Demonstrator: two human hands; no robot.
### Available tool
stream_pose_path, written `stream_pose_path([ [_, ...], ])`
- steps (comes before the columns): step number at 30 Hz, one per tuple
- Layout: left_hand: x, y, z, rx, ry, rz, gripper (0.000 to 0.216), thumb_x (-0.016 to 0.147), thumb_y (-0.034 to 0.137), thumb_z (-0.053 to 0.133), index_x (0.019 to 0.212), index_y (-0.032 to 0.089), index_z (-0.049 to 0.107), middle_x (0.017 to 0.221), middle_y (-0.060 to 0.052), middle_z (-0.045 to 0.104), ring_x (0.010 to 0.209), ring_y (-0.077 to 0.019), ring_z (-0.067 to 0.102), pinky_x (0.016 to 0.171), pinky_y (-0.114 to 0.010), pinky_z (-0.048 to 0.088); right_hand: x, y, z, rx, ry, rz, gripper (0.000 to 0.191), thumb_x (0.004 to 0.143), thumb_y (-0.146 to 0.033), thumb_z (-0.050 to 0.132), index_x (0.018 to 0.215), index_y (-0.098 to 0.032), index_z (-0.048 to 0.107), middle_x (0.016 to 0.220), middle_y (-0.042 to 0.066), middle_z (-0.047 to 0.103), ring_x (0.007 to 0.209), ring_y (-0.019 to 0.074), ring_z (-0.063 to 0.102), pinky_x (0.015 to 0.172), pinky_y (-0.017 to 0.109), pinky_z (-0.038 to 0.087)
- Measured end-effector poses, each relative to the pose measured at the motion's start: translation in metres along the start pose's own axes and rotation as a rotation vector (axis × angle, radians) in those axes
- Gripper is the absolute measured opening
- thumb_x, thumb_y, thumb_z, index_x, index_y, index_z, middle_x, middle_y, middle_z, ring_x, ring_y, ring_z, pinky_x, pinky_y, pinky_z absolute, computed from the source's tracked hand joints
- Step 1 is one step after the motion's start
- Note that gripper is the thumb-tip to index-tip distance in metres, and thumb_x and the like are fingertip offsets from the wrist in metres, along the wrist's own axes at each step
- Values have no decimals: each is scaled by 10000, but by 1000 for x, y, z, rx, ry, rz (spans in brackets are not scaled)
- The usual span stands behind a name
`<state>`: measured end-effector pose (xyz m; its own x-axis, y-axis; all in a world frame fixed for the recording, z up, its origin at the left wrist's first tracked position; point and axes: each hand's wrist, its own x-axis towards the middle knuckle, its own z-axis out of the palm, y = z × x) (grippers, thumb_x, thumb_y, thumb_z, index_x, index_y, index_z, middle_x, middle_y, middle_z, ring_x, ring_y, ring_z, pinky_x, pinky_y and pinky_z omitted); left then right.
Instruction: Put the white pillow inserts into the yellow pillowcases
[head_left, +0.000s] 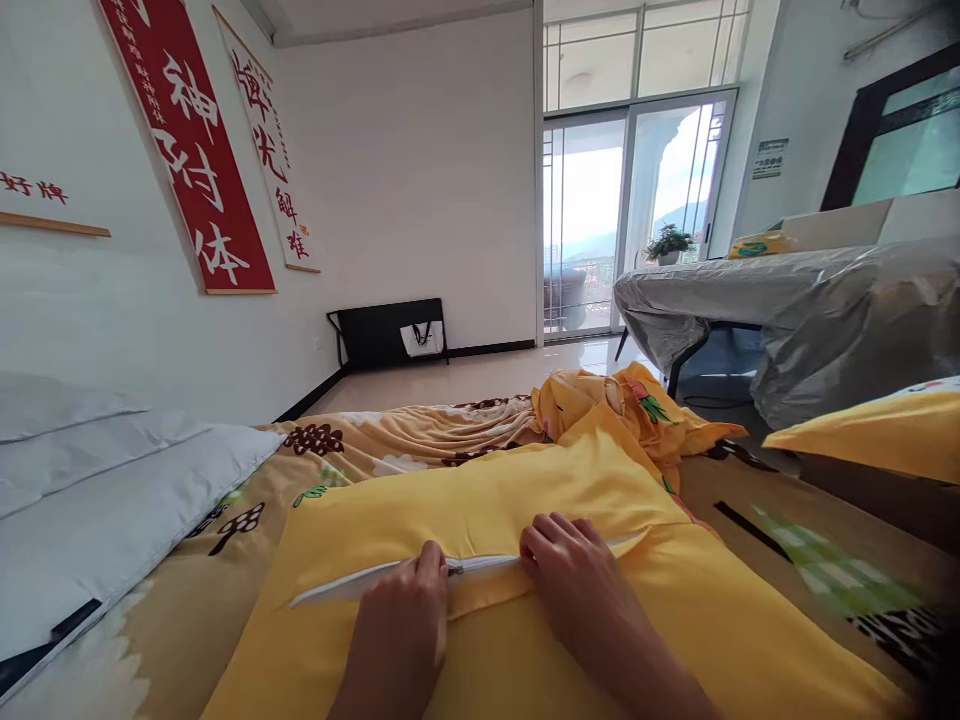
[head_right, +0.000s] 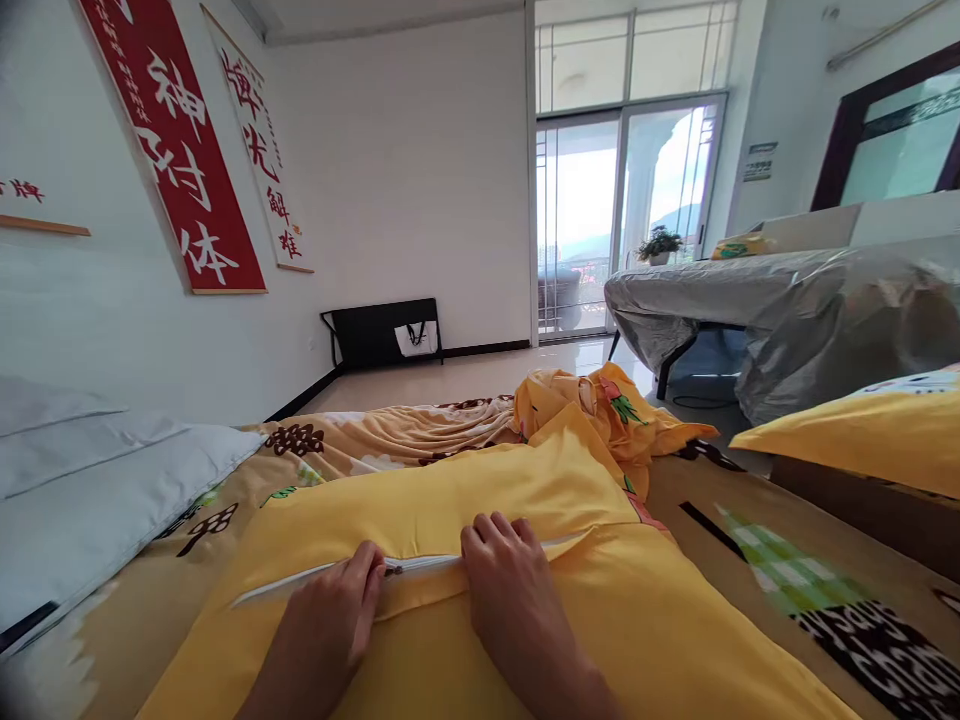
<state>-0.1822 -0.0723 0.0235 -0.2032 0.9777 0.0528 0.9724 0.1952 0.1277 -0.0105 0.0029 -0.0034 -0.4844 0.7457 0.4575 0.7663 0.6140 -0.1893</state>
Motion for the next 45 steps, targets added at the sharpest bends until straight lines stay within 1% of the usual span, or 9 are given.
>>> stream_pose_path([
  [14, -20, -31, -25, -157, 85, -79, 229, 952, 256, 244, 818, 226, 427, 759, -28, 622, 701, -194, 583, 605, -270, 303, -8, 12, -27, 30, 334, -105, 183, 842, -64, 437, 748, -197, 519, 791, 28, 560, 766, 181, 492, 722, 298, 295],
  [19, -27, -43, -34, -142, 43, -75, 237, 953, 247, 238, 807, 220, 422, 748, -35, 625, 686, -191, 577, 607, -273, 300, -10, 14, -13, -69, 262, -119, 214, 812, -27, 445, 741, -202, 545, 812, 35, 579, 772, 188, 516, 740, 320, 289],
  [24, -30, -41, -33, 1, 41, -110, 216, 943, 214, 243, 846, 212, 435, 804, -60, 659, 752, -236, 605, 588, -294, 268, -12, 1, 6, -170, 275, -104, 265, 785, 22, 426, 773, -199, 573, 829, 48, 627, 805, 212, 548, 780, 351, 272],
  [29, -33, -47, -36, -85, 77, -37, 237, 941, 222, 240, 829, 208, 448, 760, -50, 649, 695, -202, 591, 584, -280, 288, -12, -35, 4, 42, 380, -203, 270, 878, -60, 400, 1008, -212, 581, 941, 42, 660, 877, 174, 566, 844, 336, 263],
  [31, -34, -52, -37, -148, 84, 4, 233, 939, 233, 255, 803, 209, 444, 734, -40, 638, 665, -183, 578, 580, -271, 296, -7, -58, 0, 99, 313, -231, 261, 878, -65, 415, 976, -221, 600, 921, 26, 664, 870, 162, 572, 843, 330, 260],
  [35, -34, -59, -36, -227, 88, 46, 231, 933, 232, 266, 776, 210, 433, 728, -37, 634, 656, -168, 576, 578, -261, 311, 9, -105, -4, 59, 3, -236, 167, 838, -109, 505, 811, -196, 645, 873, 39, 658, 885, 187, 571, 836, 351, 266],
  [37, -32, -61, -33, -232, 84, 55, 229, 933, 236, 270, 773, 210, 432, 747, -43, 642, 672, -167, 582, 580, -259, 317, 16, -119, 2, 66, -80, -216, 163, 836, -122, 513, 795, -187, 657, 885, 50, 657, 902, 191, 566, 825, 350, 273],
  [41, -25, -65, -26, -179, 53, 71, 214, 926, 234, 292, 800, 206, 462, 786, -53, 655, 707, -177, 594, 595, -266, 327, 19, -121, 28, 114, -76, -173, 194, 857, -97, 490, 822, -187, 659, 906, 43, 655, 918, 177, 552, 799, 321, 275],
  [45, -21, -65, -21, -159, 55, 75, 221, 922, 235, 298, 804, 201, 481, 797, -57, 654, 711, -177, 595, 597, -270, 333, 17, -113, 51, 126, 32, -204, 177, 855, -76, 506, 801, -186, 635, 854, 25, 639, 848, 162, 539, 765, 296, 279],
])
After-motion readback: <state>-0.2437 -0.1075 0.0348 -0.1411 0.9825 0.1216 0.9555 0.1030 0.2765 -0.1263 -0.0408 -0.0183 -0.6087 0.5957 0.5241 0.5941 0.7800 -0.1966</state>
